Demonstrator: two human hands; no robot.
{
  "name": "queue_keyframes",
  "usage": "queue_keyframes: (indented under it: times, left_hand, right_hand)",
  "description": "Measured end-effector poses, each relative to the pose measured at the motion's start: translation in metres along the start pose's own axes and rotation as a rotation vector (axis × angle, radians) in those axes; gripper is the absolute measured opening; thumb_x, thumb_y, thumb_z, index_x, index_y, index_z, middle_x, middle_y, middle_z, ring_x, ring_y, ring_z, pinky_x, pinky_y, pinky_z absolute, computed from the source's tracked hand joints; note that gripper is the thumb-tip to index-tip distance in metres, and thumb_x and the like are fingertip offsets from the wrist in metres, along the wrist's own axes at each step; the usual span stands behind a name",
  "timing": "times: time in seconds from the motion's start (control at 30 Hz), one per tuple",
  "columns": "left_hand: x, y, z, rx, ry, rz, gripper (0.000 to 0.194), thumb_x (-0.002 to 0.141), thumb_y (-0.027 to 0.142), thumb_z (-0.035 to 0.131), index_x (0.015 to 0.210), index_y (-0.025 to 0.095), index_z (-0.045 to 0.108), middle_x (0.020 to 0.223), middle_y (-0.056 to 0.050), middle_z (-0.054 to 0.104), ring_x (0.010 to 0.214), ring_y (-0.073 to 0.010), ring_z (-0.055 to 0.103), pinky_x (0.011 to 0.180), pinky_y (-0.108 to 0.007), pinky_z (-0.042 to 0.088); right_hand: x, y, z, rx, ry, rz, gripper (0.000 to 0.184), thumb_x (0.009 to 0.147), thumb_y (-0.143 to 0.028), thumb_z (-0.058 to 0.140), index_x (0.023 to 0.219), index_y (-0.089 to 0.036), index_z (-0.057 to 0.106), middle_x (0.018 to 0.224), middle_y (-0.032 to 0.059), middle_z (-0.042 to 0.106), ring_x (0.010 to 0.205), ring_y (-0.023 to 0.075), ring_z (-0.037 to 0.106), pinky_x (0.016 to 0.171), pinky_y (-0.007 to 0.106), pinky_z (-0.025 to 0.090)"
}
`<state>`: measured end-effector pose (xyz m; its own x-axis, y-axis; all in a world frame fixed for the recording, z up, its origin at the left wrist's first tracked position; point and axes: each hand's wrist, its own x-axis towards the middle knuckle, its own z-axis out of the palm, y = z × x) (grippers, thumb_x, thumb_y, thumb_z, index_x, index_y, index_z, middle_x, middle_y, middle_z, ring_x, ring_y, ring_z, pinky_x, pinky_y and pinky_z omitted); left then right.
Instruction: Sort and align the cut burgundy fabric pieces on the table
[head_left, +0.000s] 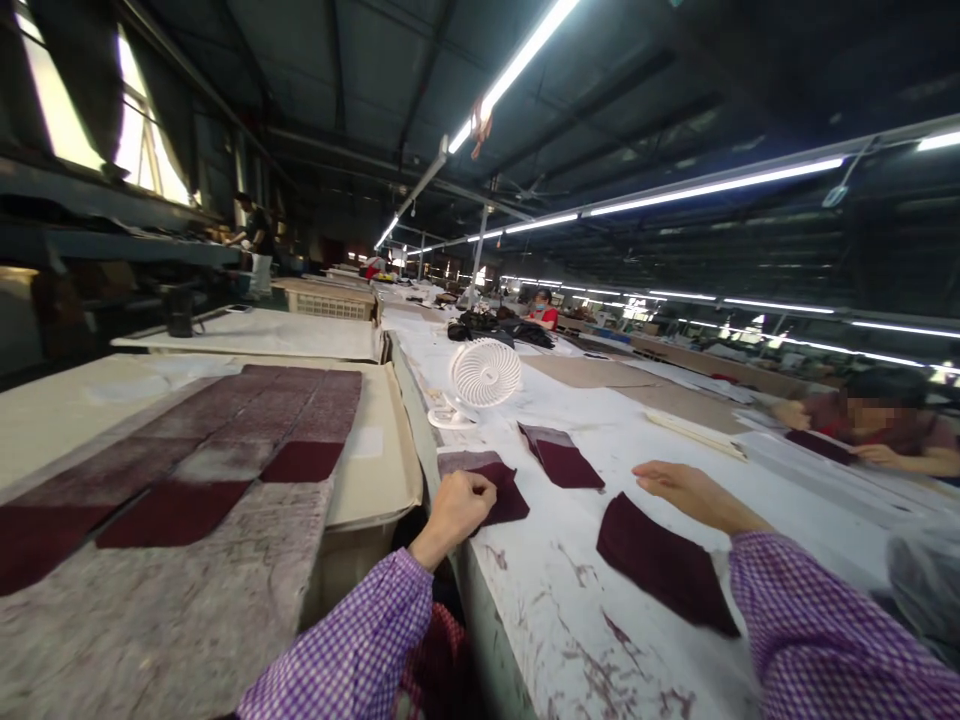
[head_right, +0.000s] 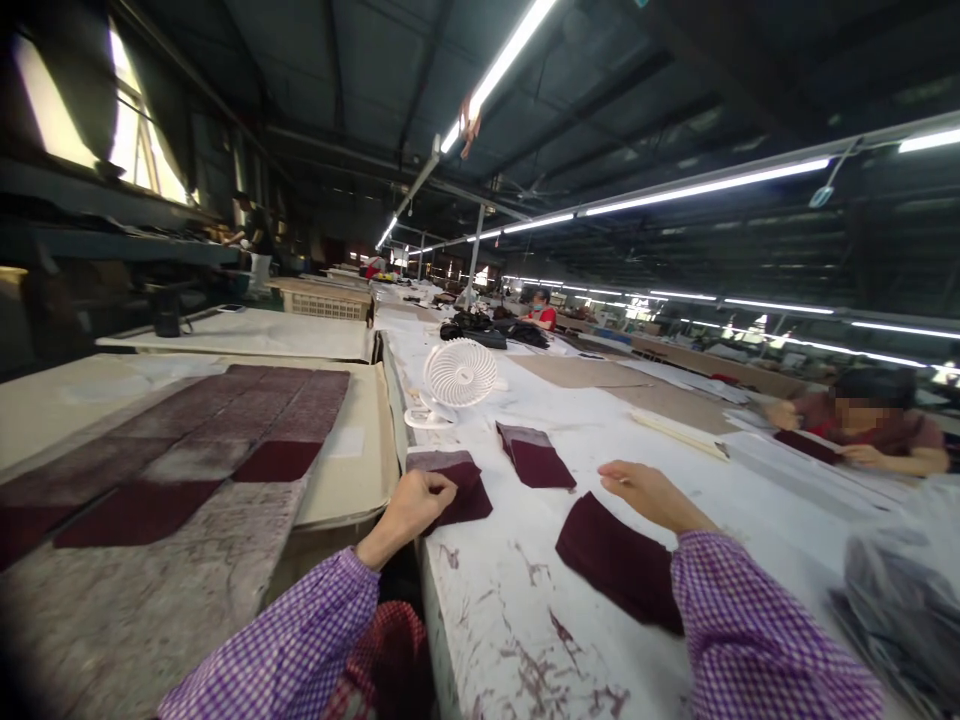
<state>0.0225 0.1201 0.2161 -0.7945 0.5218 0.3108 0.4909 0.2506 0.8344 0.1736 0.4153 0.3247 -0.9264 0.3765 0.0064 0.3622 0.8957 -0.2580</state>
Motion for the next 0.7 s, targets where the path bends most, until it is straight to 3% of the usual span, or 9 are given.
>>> queue_keyframes:
  times: [0.17,0.3,0.47,0.6,0.7]
  left_hand:
    - [0.009,-0.011,-0.004,-0.202,-0.001,-0.070,0.018,0.066,0.022,0.048,0.057,0.014,0.062,0.056,0.000,0.055,0.059,-0.0123,0.050,0.059,-0.023,0.034]
    - [0.012,-0.012,-0.008,-0.409,-0.025,-0.137,0.014,0.064,0.022,0.051,0.055,0.014,0.058,0.052,0.002,0.049,0.051,-0.0088,0.040,0.052,-0.022,0.028]
    - [0.010,-0.015,-0.015,-0.721,-0.008,-0.219,0.011,0.062,0.020,0.055,0.054,0.014,0.051,0.047,0.004,0.044,0.045,-0.0062,0.034,0.045,-0.020,0.021]
    - [0.010,-0.021,-0.012,-1.011,0.089,-0.302,0.007,0.065,0.019,0.057,0.062,0.013,0.055,0.059,0.000,0.056,0.053,-0.0085,0.048,0.051,-0.018,0.035]
    - [0.016,-0.030,-0.019,-1.200,0.192,-0.419,0.005,0.068,0.014,0.054,0.070,0.010,0.057,0.062,-0.004,0.059,0.054,-0.0117,0.052,0.056,-0.023,0.043]
  right_hand:
    - [0.004,-0.096,0.032,0.190,-0.049,-0.470,0.035,0.089,-0.042,0.042,0.101,-0.018,0.066,0.106,0.0051,0.066,0.095,0.0168,0.061,0.086,0.027,0.046]
    - [0.013,-0.147,0.066,0.051,0.027,-0.609,0.024,0.088,-0.028,0.047,0.087,-0.018,0.068,0.091,0.0017,0.067,0.081,0.0127,0.061,0.075,0.023,0.046]
    - [0.026,-0.154,0.095,-0.075,0.007,-0.616,0.026,0.083,-0.023,0.054,0.105,-0.015,0.066,0.101,0.0069,0.066,0.085,0.0182,0.062,0.079,0.030,0.047]
    - [0.032,-0.149,0.112,-0.159,0.029,-0.641,0.041,0.089,-0.031,0.047,0.124,-0.010,0.055,0.124,0.0140,0.057,0.112,0.0247,0.054,0.097,0.038,0.039]
    - [0.036,-0.149,0.123,-0.201,0.039,-0.648,0.042,0.093,-0.032,0.041,0.126,-0.010,0.054,0.131,0.0155,0.052,0.121,0.0255,0.047,0.103,0.042,0.032]
